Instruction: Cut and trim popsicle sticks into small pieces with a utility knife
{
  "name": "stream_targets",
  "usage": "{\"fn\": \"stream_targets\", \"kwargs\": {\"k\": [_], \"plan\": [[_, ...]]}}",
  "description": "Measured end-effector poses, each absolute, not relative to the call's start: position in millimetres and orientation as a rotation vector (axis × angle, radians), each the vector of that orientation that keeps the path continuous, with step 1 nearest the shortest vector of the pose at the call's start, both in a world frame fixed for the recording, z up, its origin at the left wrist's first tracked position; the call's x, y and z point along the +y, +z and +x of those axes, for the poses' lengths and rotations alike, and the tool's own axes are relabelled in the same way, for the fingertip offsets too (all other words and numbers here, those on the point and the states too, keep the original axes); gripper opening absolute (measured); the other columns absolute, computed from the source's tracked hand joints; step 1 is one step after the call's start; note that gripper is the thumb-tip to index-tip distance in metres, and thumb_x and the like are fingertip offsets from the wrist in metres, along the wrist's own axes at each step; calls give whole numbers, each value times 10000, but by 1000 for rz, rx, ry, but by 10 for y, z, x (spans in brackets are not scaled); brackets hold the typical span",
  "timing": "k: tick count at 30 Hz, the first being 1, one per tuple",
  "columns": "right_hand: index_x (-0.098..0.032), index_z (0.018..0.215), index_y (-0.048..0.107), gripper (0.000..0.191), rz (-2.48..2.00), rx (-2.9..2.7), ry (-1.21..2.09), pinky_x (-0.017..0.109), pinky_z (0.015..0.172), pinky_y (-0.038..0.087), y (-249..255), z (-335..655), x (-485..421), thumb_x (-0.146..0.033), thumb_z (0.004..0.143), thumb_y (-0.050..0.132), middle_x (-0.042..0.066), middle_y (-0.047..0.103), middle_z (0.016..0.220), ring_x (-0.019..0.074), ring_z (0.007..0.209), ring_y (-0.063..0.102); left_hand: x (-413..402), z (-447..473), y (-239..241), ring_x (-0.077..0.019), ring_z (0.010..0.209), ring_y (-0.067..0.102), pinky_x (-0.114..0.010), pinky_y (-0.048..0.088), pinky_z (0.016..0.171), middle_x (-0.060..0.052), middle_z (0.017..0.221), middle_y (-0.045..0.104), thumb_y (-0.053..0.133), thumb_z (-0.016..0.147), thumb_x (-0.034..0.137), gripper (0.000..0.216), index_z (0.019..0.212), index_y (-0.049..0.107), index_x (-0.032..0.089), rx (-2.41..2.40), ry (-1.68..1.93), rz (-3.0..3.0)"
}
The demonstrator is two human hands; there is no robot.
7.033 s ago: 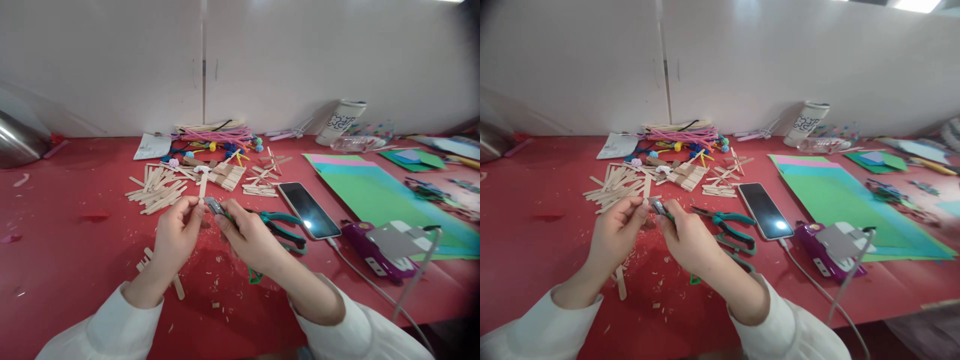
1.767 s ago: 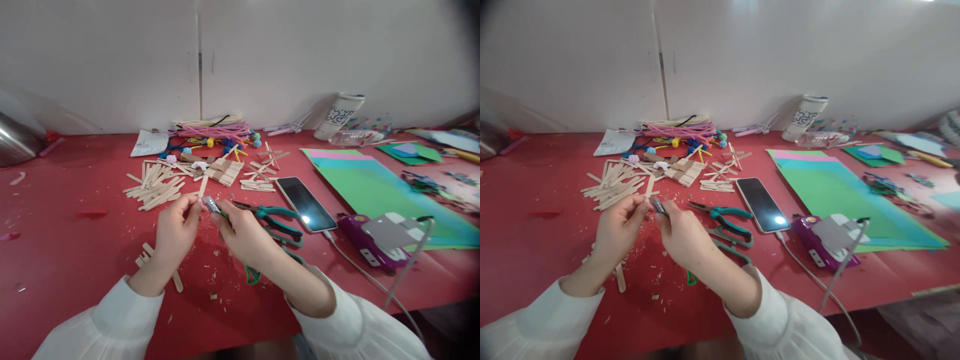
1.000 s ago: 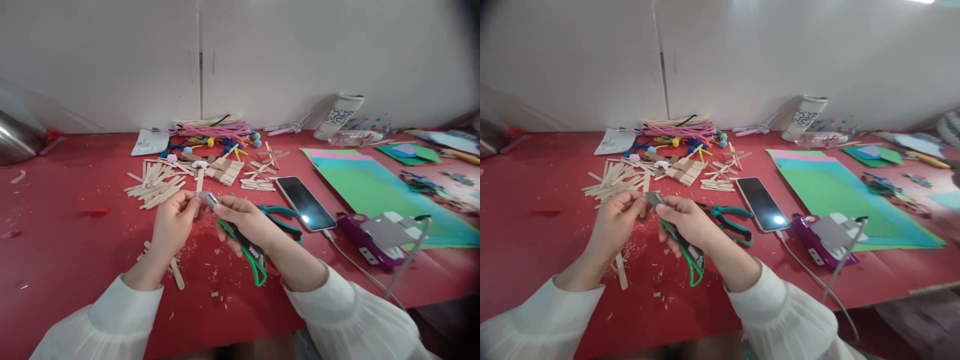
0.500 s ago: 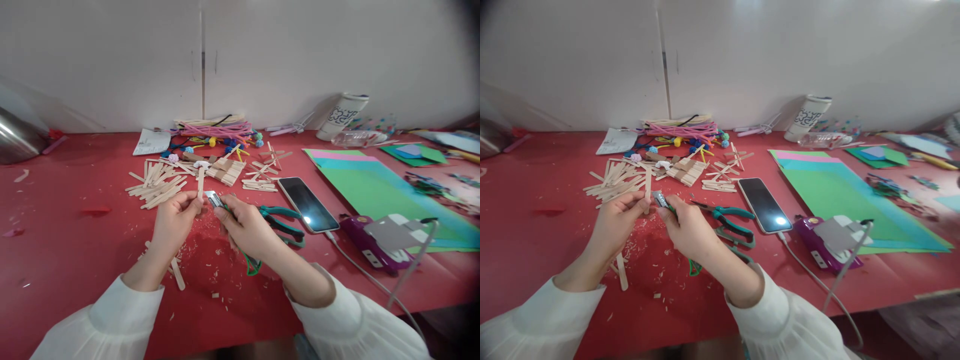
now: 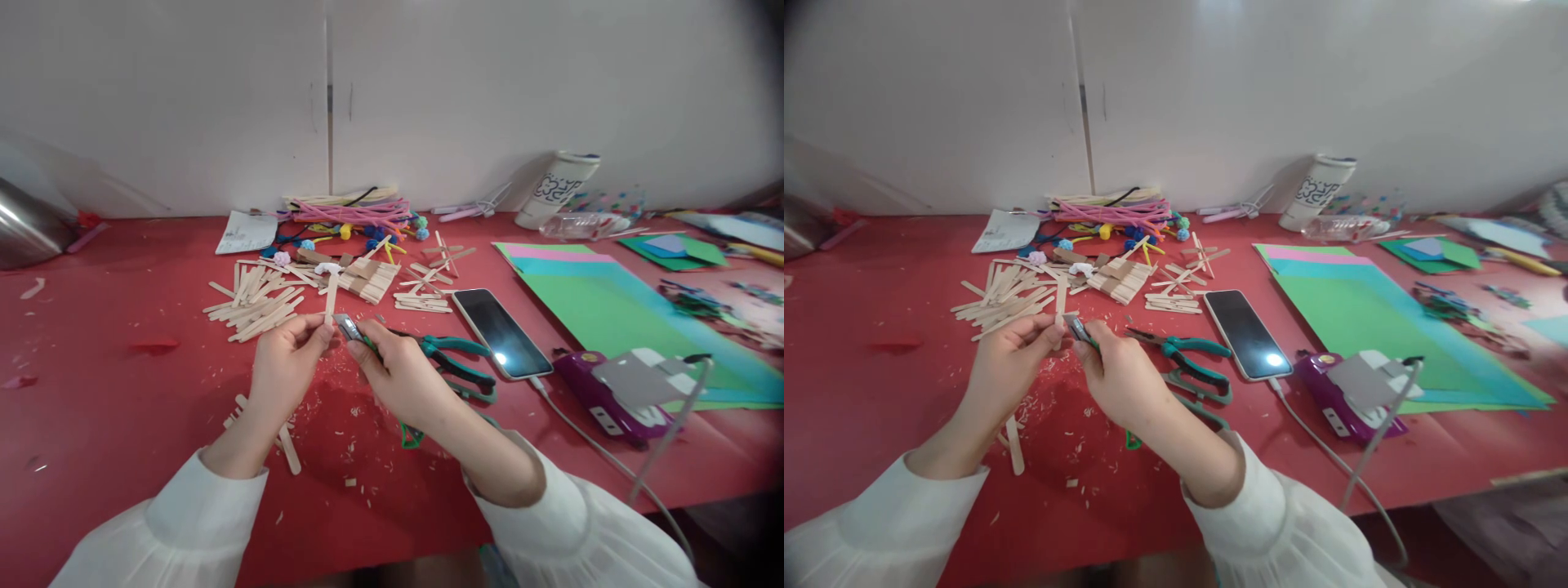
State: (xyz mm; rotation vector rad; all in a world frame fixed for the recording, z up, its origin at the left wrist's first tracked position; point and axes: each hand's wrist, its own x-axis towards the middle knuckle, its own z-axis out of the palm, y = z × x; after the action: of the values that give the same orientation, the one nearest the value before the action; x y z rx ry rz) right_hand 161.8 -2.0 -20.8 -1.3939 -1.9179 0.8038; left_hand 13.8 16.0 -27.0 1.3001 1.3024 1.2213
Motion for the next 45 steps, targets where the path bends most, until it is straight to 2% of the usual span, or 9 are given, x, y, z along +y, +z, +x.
{"fn": "stream_targets", "kwargs": {"k": [6,24,45], "plan": [[-211,853,452,103,-1430,-1926,818,228,530,295,-189,1612,-39,-283,894,391,-15,452,616,152,539,432,162,126,-260,-151,640,659,-242,528,639,-9,665,697,619,732,327,179,781,665,161,1339,1219,1422],[-219,818,406,87,-1447,-1929,799,232,522,279,-180,1602,-57,-262,892,388,-25,432,606,141,520,394,149,135,-286,-139,615,633,-234,504,623,6,617,644,583,764,323,179,778,658,161,1340,1210,1485],[-215,832,423,77,-1477,-1941,781,231,507,280,-158,1588,-69,-253,891,391,-26,451,584,145,494,428,139,147,-274,-158,627,652,-250,514,620,-11,651,674,585,758,335,187,787,652,164,1342,1209,1464]]}}
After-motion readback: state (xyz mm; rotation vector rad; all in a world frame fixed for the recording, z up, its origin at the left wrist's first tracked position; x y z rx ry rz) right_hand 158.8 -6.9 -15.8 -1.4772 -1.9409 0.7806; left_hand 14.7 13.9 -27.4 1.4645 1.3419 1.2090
